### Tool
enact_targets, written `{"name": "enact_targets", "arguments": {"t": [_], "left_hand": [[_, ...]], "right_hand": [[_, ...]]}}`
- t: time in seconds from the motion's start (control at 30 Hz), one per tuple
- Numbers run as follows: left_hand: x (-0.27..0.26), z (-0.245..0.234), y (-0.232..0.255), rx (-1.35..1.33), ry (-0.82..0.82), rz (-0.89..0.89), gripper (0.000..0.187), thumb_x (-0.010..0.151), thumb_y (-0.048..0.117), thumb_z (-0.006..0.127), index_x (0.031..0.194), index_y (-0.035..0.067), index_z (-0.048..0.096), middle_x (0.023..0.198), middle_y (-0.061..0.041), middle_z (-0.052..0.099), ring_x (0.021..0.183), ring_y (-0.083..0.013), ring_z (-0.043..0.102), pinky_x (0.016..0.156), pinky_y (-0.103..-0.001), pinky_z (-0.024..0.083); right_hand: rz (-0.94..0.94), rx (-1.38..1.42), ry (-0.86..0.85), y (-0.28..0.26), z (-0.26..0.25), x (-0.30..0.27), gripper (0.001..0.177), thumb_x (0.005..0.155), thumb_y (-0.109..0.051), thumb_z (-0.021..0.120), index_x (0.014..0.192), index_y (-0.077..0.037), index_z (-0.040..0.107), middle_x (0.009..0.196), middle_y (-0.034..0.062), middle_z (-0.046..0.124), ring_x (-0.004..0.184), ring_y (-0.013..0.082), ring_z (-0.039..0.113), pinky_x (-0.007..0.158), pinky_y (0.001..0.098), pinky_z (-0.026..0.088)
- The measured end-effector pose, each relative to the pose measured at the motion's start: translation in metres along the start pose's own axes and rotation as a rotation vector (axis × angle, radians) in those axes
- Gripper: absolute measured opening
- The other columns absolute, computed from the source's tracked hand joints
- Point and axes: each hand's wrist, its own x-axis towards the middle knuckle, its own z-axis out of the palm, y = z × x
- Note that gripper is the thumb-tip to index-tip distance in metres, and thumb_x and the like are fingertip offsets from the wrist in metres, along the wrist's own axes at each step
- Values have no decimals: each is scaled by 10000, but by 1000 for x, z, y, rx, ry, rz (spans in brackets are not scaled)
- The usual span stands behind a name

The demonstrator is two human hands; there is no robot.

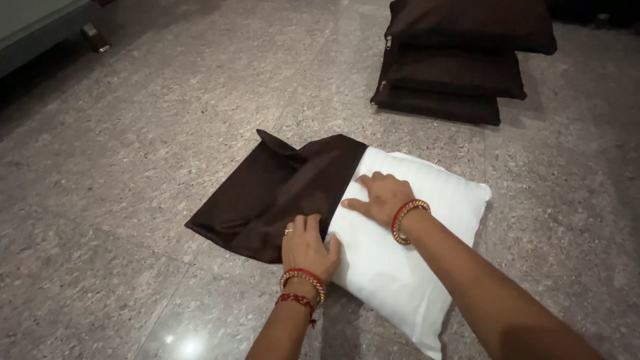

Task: The person puts a white pillow into a brown cover by hand, smoothing the fabric over the pillow and tucking the corners until the pillow is fully enclosed and flattened.

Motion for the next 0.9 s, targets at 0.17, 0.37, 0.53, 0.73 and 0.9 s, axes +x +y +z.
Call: {"name": "enact_targets", "arguments": {"t": [0.17, 0.37, 0.53, 0.73, 0.9], "left_hand": [[6, 1, 8, -96, 77, 106, 536, 823, 362, 724, 1190, 3, 572, 1256, -200, 564, 1172, -377, 527, 1011, -464, 441], [17, 24, 10, 1, 2, 141, 689, 865, 326, 699, 1441, 36, 455, 1485, -211, 443, 1341, -399, 432, 1091, -502, 363], [19, 30, 12, 50, -32, 172, 653, 849, 271, 700, 1447, 128, 481, 1543, -201, 399, 1387, -434, 367, 1071, -557, 315], [17, 8, 28, 72, -64, 111, 485, 840, 237, 746, 1287, 116, 601, 1318, -137, 554, 1238, -351, 518, 1026, -498, 427], [23, -4, 32, 72, -33, 84, 394, 852, 256, 759, 1189, 94, 634, 1135, -133, 596, 1078, -337, 604, 914, -436, 523]], "right_hand": [[40, 15, -71, -6, -7, -7, 521, 954, -579, 557, 1146, -131, 738, 1146, 139, 740, 1127, 297, 679, 995, 425, 519], [18, 6, 100, 6, 9, 10, 421, 947, -408, 656, 1250, -116, 656, 1364, 143, 602, 1301, 300, 555, 1071, 406, 466], [-52, 12, 97, 26, 30, 29, 585, 923, -310, 654, 1485, -263, 498, 1598, 150, 361, 1407, 335, 371, 1079, 487, 350], [40, 19, 30, 25, 26, 28, 553, 946, -348, 639, 1478, -284, 501, 1613, 114, 404, 1466, 298, 412, 1161, 449, 396], [100, 28, 164, 22, 20, 18, 861, 830, -537, 751, 1468, -67, 414, 1574, 197, 351, 1451, 362, 323, 1136, 510, 277]]}}
